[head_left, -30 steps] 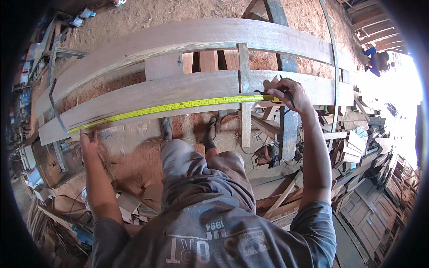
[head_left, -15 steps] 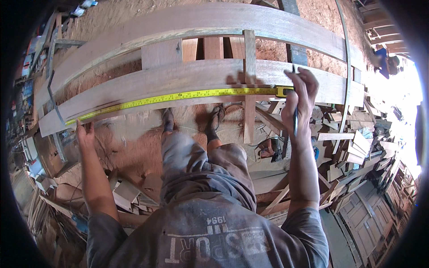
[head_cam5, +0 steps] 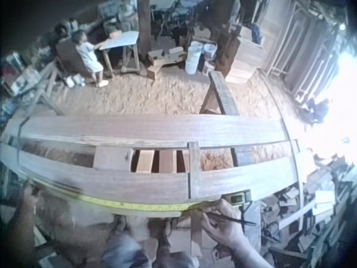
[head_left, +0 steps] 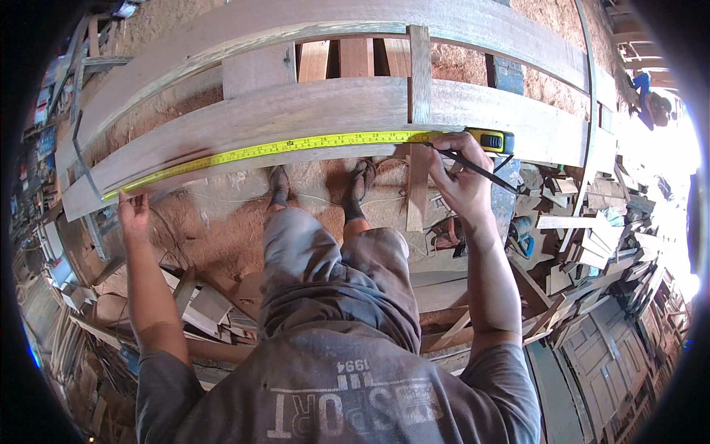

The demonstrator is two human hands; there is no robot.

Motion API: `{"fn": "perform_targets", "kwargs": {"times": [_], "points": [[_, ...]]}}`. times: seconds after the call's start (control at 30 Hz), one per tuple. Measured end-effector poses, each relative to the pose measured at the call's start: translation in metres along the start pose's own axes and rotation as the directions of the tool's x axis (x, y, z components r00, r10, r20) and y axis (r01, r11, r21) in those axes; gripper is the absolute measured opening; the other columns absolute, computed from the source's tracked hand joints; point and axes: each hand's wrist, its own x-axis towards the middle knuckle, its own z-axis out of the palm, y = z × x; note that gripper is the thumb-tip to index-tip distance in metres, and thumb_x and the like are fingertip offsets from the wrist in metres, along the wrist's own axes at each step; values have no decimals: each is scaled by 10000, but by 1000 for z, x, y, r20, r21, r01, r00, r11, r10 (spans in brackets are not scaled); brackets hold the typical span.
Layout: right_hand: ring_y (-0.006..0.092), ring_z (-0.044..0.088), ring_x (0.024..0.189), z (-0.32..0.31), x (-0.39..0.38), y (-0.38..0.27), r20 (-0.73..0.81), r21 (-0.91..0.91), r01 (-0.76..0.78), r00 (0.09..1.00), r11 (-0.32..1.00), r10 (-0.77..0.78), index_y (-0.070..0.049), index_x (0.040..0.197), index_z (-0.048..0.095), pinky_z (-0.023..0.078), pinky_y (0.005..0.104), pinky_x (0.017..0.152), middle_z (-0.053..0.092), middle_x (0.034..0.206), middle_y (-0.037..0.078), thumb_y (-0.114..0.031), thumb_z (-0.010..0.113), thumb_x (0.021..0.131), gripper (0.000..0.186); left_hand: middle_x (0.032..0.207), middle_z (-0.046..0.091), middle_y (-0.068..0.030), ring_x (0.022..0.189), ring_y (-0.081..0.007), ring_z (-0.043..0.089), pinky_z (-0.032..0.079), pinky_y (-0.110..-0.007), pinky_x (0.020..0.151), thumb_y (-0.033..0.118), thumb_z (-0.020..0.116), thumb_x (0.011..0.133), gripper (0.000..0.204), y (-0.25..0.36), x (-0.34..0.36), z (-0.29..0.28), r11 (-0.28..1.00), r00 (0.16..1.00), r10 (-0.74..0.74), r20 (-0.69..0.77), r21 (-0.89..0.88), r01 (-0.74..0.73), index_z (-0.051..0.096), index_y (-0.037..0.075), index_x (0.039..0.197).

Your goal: The person measures and marks a wooden plank using a tape measure, pencil, and square. They then walk to a different area and pick up a bucket and an air compressor.

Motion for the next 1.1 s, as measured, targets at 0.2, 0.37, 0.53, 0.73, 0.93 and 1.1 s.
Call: {"fn": "perform_targets", "kwargs": {"times": [0.2,0.37,0.53,0.73,0.93,1.1], "points": [[291,784,904,1,2,-4,9,18,-4,1000,1000,4,-48,1029,697,615,392,798,778,977,130,-104,834,891,203,1421,635,-109,1293,-273,633,574,-447,1113,458,647,1094,553,3,12,-8,1000,1000,-1,6,14,1,574,34,1441],[315,782,910,0,4,-1,11,-58,104,995,993,-103,-59,997,676,618,407,783,777,976,119,-105,834,893,196,1416,637,-113,1278,-275,646,589,-441,1093,466,665,1082,586,8,19,-15,1000,999,-12,31,10,11,562,32,1463],[321,781,918,3,5,-4,14,-79,124,992,989,-123,-59,1001,678,618,413,771,773,978,119,-84,833,891,191,1457,613,-117,1327,-275,612,557,-454,1140,463,676,1077,597,0,0,0,999,1000,12,-5,44,-12,561,12,1451],[322,781,913,3,5,-2,4,-70,159,987,985,-159,-58,994,673,619,415,757,763,960,119,-63,835,884,197,1476,594,-121,1353,-278,588,536,-462,1166,467,671,1079,607,5,15,-11,999,1000,21,5,38,-22,553,10,1460],[321,782,906,1,7,-5,22,-91,191,982,977,-190,-58,986,661,622,415,754,765,965,123,-56,836,879,206,1425,616,-137,1317,-283,607,572,-462,1134,455,677,1077,592,4,12,-9,999,1000,15,0,33,-15,559,-4,1431],[324,785,899,2,6,-3,17,-94,177,984,980,-176,-51,976,661,625,421,757,769,974,126,-58,840,877,205,1381,636,-139,1272,-281,628,595,-461,1108,448,690,1070,585,5,11,-8,1000,1000,6,17,21,-6,565,-8,1415]]}}
